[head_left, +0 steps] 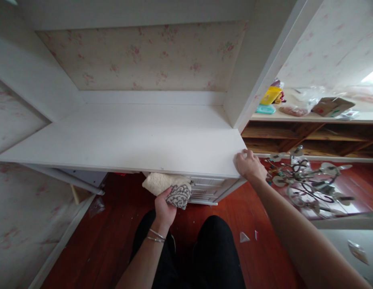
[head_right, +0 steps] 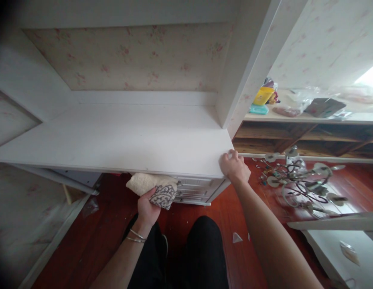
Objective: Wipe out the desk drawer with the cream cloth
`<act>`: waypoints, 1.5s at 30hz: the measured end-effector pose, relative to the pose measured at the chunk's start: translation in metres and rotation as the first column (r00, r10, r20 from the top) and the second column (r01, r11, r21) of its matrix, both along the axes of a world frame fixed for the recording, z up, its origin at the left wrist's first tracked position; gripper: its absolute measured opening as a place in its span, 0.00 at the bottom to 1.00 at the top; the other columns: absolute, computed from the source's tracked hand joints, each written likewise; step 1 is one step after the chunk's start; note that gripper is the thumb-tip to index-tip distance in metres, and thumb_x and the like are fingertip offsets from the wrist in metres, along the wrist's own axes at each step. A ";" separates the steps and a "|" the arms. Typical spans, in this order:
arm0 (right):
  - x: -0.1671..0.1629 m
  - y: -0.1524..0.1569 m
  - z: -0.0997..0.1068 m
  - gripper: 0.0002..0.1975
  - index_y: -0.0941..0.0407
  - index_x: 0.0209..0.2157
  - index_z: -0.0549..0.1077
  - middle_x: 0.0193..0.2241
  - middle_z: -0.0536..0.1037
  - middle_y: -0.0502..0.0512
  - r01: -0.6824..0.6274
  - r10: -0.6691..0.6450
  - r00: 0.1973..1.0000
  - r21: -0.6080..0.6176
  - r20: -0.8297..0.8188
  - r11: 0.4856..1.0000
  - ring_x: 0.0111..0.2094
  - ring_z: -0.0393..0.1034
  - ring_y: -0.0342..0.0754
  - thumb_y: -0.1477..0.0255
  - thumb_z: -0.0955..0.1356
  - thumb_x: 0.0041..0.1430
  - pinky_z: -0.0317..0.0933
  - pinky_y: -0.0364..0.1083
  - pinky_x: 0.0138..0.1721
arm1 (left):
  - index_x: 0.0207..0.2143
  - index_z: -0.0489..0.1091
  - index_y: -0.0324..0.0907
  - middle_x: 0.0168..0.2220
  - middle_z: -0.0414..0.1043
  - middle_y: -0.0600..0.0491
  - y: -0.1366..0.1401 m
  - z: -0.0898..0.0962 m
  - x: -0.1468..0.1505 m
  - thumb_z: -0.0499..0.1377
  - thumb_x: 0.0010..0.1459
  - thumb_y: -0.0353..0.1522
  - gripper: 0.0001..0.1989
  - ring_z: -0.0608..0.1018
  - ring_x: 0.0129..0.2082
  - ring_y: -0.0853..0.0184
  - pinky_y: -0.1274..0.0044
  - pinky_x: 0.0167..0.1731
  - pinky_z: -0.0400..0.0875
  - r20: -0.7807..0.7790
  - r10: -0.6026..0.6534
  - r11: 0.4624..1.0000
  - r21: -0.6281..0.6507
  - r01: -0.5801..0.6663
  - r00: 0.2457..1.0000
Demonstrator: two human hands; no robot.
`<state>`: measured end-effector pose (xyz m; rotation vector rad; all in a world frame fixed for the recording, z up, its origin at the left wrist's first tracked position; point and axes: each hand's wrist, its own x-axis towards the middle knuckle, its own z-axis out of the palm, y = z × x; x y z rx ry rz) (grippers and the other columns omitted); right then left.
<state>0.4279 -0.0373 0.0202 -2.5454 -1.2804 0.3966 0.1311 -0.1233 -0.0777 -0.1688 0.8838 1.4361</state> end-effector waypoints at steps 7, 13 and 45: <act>0.003 0.001 -0.003 0.29 0.48 0.62 0.58 0.56 0.66 0.67 -0.006 0.006 1.000 0.009 0.018 1.000 0.53 0.66 0.68 0.53 0.53 0.64 0.60 0.64 0.50 | 0.41 0.74 0.37 0.39 0.78 0.46 -0.007 0.028 0.037 0.58 0.54 0.24 0.12 0.80 0.39 0.60 0.66 0.44 0.74 0.085 -0.014 0.997 0.073 0.008 0.996; 0.002 0.001 -0.004 0.28 0.49 0.61 0.60 0.55 0.67 0.66 -0.009 0.009 0.999 0.018 0.032 1.000 0.52 0.67 0.66 0.54 0.53 0.64 0.61 0.63 0.49 | 0.37 0.74 0.35 0.38 0.78 0.44 -0.015 0.031 0.100 0.58 0.55 0.28 0.08 0.79 0.40 0.60 0.68 0.45 0.74 0.222 -0.178 0.984 0.054 0.171 0.959; 0.000 0.004 -0.003 0.27 0.47 0.61 0.60 0.55 0.67 0.64 0.017 -0.017 1.000 0.010 0.024 1.000 0.53 0.66 0.65 0.54 0.54 0.64 0.59 0.62 0.51 | 0.39 0.73 0.33 0.37 0.77 0.42 -0.006 -0.094 0.126 0.59 0.53 0.29 0.10 0.80 0.35 0.59 0.67 0.38 0.75 0.214 -0.186 0.969 -0.119 0.214 0.959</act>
